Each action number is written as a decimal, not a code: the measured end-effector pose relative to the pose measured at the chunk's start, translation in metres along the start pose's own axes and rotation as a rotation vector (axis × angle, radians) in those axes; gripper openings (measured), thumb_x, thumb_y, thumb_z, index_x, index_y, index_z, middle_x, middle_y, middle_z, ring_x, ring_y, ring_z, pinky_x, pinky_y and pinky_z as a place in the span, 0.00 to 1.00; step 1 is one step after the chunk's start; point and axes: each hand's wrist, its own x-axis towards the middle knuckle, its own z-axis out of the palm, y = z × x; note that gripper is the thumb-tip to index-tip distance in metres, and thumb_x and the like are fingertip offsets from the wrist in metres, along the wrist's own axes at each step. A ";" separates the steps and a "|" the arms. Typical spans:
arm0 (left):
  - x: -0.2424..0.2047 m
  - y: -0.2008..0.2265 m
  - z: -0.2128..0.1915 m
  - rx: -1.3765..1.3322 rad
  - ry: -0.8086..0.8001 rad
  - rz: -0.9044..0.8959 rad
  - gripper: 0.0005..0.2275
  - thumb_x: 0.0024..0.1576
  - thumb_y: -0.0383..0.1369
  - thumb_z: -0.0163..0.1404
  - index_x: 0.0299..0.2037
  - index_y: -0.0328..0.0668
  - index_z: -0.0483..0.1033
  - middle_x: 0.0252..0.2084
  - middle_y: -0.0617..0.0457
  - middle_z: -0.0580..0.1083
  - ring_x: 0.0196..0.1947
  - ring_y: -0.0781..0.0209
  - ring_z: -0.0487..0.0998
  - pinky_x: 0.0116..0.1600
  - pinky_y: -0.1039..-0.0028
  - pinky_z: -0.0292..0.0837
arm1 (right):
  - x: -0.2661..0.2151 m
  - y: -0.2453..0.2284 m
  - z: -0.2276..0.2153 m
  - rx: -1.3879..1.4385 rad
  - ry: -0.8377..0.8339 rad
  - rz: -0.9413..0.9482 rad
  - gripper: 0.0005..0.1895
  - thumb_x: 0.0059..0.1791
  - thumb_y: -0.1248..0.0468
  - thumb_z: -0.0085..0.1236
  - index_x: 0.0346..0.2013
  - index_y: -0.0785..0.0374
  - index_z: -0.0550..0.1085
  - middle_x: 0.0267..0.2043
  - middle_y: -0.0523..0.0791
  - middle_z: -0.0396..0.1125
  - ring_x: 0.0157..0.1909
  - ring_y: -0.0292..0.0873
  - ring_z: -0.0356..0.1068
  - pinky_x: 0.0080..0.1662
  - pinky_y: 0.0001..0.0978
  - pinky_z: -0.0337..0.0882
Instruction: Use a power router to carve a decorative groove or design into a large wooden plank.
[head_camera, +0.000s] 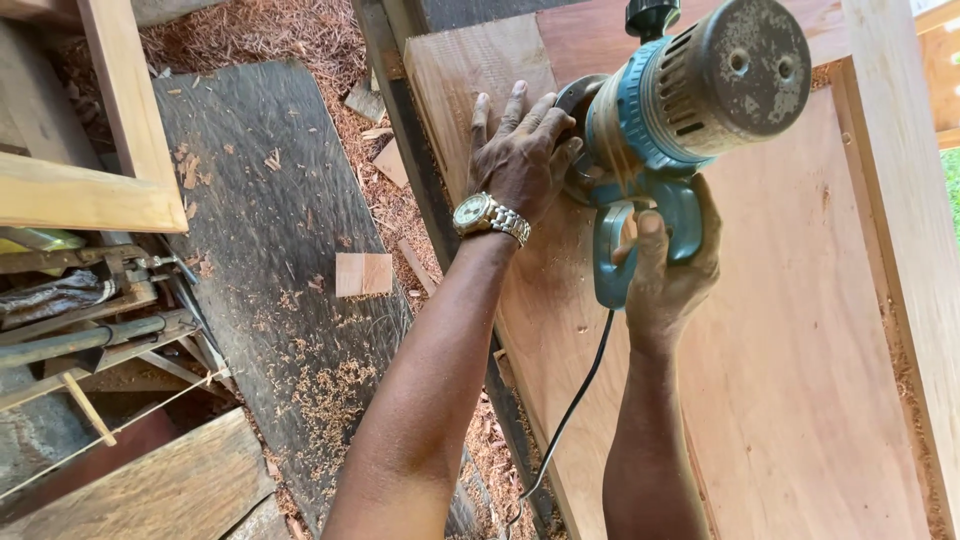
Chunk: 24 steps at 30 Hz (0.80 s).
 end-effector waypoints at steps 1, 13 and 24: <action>0.002 0.000 0.000 0.008 0.012 -0.003 0.09 0.60 0.45 0.54 0.46 0.60 0.81 0.62 0.56 0.75 0.70 0.49 0.67 0.76 0.43 0.37 | -0.001 0.000 -0.001 0.057 -0.032 -0.049 0.36 0.57 0.51 0.61 0.72 0.69 0.61 0.44 0.47 0.72 0.36 0.35 0.73 0.38 0.28 0.77; 0.015 -0.006 -0.006 0.006 -0.040 0.047 0.08 0.59 0.45 0.55 0.43 0.59 0.78 0.61 0.58 0.74 0.70 0.44 0.65 0.72 0.30 0.26 | -0.007 0.010 0.004 0.101 -0.055 0.190 0.17 0.51 0.74 0.59 0.55 0.70 0.71 0.46 0.48 0.73 0.36 0.38 0.76 0.37 0.31 0.79; 0.025 0.065 -0.032 -0.368 -0.051 0.165 0.47 0.48 0.56 0.65 0.71 0.40 0.52 0.75 0.36 0.58 0.77 0.38 0.51 0.76 0.35 0.33 | -0.013 0.013 -0.004 0.202 -0.077 0.254 0.16 0.49 0.71 0.59 0.51 0.69 0.73 0.32 0.41 0.69 0.29 0.32 0.68 0.32 0.27 0.70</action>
